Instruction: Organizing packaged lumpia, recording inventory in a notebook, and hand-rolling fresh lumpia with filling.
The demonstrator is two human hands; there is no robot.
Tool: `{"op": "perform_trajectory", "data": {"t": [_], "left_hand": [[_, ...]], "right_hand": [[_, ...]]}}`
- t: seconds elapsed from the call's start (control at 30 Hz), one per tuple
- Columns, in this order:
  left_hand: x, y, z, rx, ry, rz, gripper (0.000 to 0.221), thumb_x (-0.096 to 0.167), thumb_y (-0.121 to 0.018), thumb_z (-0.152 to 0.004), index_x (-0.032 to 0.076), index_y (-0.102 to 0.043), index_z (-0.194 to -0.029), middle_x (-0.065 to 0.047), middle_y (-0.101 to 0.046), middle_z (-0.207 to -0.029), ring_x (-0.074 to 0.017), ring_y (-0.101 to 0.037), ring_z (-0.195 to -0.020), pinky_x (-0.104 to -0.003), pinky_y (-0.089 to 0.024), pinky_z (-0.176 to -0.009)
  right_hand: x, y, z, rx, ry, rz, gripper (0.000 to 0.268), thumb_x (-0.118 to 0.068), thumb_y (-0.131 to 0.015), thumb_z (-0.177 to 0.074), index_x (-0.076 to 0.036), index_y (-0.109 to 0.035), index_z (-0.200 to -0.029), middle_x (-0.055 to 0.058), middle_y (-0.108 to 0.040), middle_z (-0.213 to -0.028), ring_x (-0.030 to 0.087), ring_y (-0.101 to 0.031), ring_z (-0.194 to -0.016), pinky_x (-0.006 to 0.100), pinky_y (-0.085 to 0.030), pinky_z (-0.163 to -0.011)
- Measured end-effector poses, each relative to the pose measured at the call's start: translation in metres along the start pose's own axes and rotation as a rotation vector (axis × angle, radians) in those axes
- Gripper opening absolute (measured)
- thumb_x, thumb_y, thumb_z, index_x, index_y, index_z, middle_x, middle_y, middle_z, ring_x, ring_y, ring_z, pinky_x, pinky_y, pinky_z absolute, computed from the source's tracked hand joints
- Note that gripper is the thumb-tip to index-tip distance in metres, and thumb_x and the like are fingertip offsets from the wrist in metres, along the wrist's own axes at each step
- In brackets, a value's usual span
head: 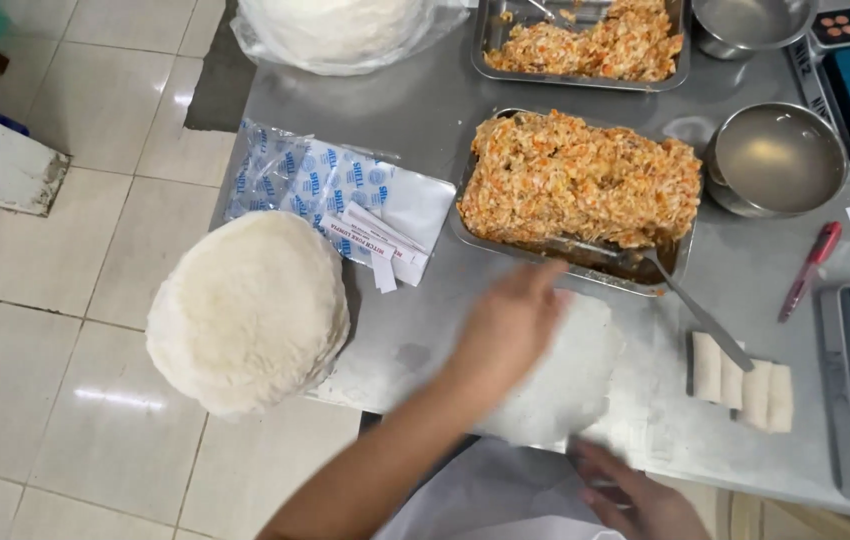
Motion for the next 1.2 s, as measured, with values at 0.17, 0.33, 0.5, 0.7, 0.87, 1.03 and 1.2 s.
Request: {"op": "perform_trajectory", "data": {"t": [0.17, 0.33, 0.5, 0.7, 0.87, 1.03, 1.2], "left_hand": [[0.015, -0.086, 0.089, -0.126, -0.311, -0.281, 0.025, 0.04, -0.07, -0.094, 0.016, -0.073, -0.089, 0.0, -0.06, -0.095, -0.0251, -0.056, -0.101, -0.041, -0.039, -0.088], [-0.024, -0.036, 0.108, -0.386, -0.295, -0.132, 0.033, 0.041, -0.058, -0.099, 0.015, -0.076, -0.089, 0.0, -0.07, -0.097, -0.0235, -0.06, -0.118, -0.063, -0.025, -0.12], [-0.07, 0.017, 0.082, -0.173, -0.247, -0.253, 0.019, 0.019, -0.078, -0.088, 0.023, -0.076, -0.106, 0.005, -0.07, -0.116, -0.0265, -0.055, -0.126, -0.067, -0.027, -0.115], [-0.066, 0.011, 0.061, -0.181, -0.386, -0.289, 0.024, 0.034, -0.068, -0.096, 0.025, -0.079, -0.115, 0.0, -0.067, -0.122, -0.03, -0.054, -0.122, -0.05, -0.038, -0.102], [-0.08, -0.004, 0.045, -0.065, -0.22, -0.441, 0.033, 0.044, -0.074, -0.088, 0.029, -0.077, -0.117, 0.005, -0.06, -0.123, -0.0264, -0.048, -0.122, -0.05, -0.035, -0.094], [-0.101, 0.005, 0.042, 0.02, -0.047, -0.401, 0.034, 0.039, -0.075, -0.089, 0.024, -0.077, -0.119, 0.001, -0.061, -0.116, -0.0269, -0.049, -0.116, -0.049, -0.036, -0.086], [-0.104, 0.006, 0.045, 0.115, 0.019, -0.337, 0.033, 0.032, -0.075, -0.09, 0.021, -0.076, -0.121, -0.001, -0.063, -0.112, -0.0256, -0.053, -0.113, -0.047, -0.038, -0.086]], "right_hand": [[-0.119, 0.076, 0.025, 0.575, 0.383, 0.35, 0.023, -0.02, -0.063, -0.098, -0.009, -0.076, -0.114, 0.006, -0.075, -0.116, 0.019, -0.066, -0.104, 0.032, -0.049, -0.05], [-0.12, 0.114, -0.062, 0.606, 0.364, 0.643, 0.03, -0.022, -0.069, -0.096, -0.014, -0.071, -0.125, 0.012, -0.066, -0.128, 0.037, -0.067, -0.104, 0.049, -0.047, -0.099], [-0.133, 0.111, -0.084, 0.521, 0.231, 0.718, 0.042, -0.012, -0.052, -0.098, -0.013, -0.059, -0.139, 0.014, -0.068, -0.126, 0.046, -0.069, -0.098, 0.058, -0.053, -0.08], [-0.143, 0.118, -0.051, 0.643, 0.261, 1.12, 0.052, -0.027, -0.056, -0.1, -0.047, -0.06, -0.148, -0.008, -0.069, -0.11, 0.029, -0.076, -0.081, 0.046, -0.06, -0.061], [-0.145, 0.119, -0.09, 0.647, 0.468, 0.976, 0.047, -0.011, -0.06, -0.099, -0.028, -0.072, -0.142, 0.002, -0.065, -0.089, 0.029, -0.065, -0.059, 0.043, -0.056, -0.051], [-0.122, 0.13, -0.079, 0.597, 0.165, 1.095, 0.051, -0.023, -0.054, -0.101, -0.047, -0.061, -0.146, 0.0, -0.067, -0.104, 0.032, -0.073, -0.076, 0.047, -0.059, -0.062], [-0.117, 0.123, -0.116, 0.616, 0.508, 0.714, 0.052, -0.004, -0.058, -0.1, -0.028, -0.071, -0.144, 0.007, -0.065, -0.1, 0.032, -0.067, -0.077, 0.045, -0.054, -0.069]]}}
Point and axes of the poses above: each hand's wrist, its own z-axis away from the middle knuckle, its own y-axis out of the back of the hand, x = y × z, the point moved 1 cm from there along -z, towards the middle knuckle
